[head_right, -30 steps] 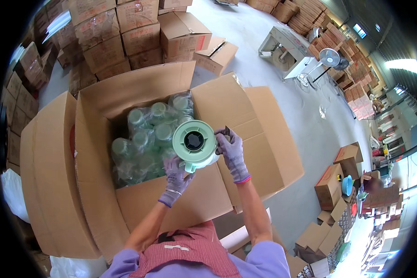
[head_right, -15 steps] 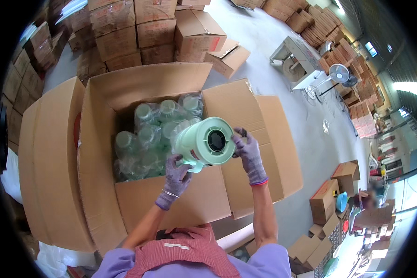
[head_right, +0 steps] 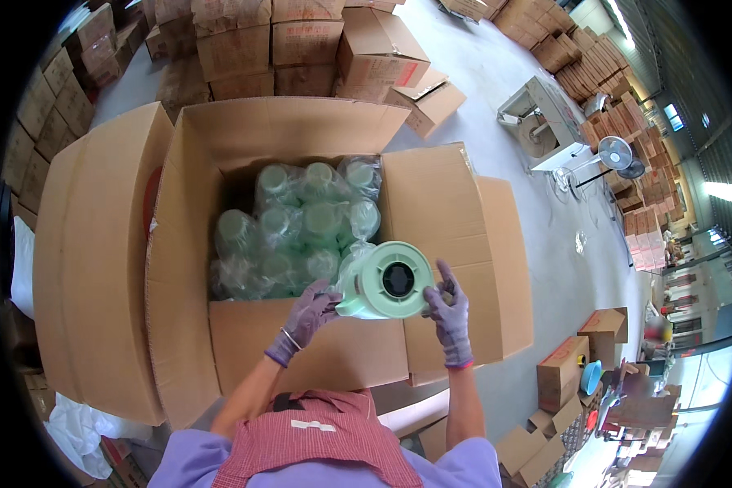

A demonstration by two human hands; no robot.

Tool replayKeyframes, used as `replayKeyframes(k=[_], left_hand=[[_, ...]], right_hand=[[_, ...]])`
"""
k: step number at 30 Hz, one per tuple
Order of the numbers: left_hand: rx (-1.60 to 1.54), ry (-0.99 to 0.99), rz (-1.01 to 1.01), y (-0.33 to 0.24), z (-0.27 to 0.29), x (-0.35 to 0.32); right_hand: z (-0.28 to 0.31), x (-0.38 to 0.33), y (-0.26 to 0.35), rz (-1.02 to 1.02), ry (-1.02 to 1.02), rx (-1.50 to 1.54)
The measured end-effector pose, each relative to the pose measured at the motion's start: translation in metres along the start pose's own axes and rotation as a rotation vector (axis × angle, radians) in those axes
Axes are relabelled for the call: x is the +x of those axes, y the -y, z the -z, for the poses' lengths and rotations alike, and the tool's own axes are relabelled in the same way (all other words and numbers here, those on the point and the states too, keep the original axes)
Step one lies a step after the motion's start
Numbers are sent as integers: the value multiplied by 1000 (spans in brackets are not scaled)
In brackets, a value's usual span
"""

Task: The person opens a cardboard box and removes a light green plastic pitcher wrapped in plastic. They unwrap the pitcher, insert a filter into the lid, and place the lid onto the pitcher. The person then places the assembled pitcher into a compartmentalized box.

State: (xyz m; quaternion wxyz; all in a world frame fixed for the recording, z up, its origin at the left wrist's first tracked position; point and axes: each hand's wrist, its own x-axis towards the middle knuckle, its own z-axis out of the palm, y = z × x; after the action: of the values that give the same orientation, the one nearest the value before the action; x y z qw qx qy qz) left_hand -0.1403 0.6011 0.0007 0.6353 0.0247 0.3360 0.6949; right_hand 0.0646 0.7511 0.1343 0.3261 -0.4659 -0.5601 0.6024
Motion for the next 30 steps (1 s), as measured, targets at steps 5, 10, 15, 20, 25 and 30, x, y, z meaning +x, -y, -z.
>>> replayKeyframes(k=[5, 10, 15, 20, 25, 30], left_hand=[[587, -42, 37, 23, 17, 21], [441, -19, -76, -39, -36, 3], [402, 22, -200, -94, -52, -9], [1111, 59, -349, -106, 0, 3], [650, -49, -109, -107, -9, -16], [991, -102, -3, -61, 10, -14]], right_hand=[[0, -15, 4, -254, 77, -108], [1, -13, 6, -158, -4, -53], [-16, -14, 17, -156, -11, 103], [-22, -15, 5, -198, -7, 56], [-20, -12, 6, -233, -33, 71], [-31, -17, 10, -258, -17, 10]])
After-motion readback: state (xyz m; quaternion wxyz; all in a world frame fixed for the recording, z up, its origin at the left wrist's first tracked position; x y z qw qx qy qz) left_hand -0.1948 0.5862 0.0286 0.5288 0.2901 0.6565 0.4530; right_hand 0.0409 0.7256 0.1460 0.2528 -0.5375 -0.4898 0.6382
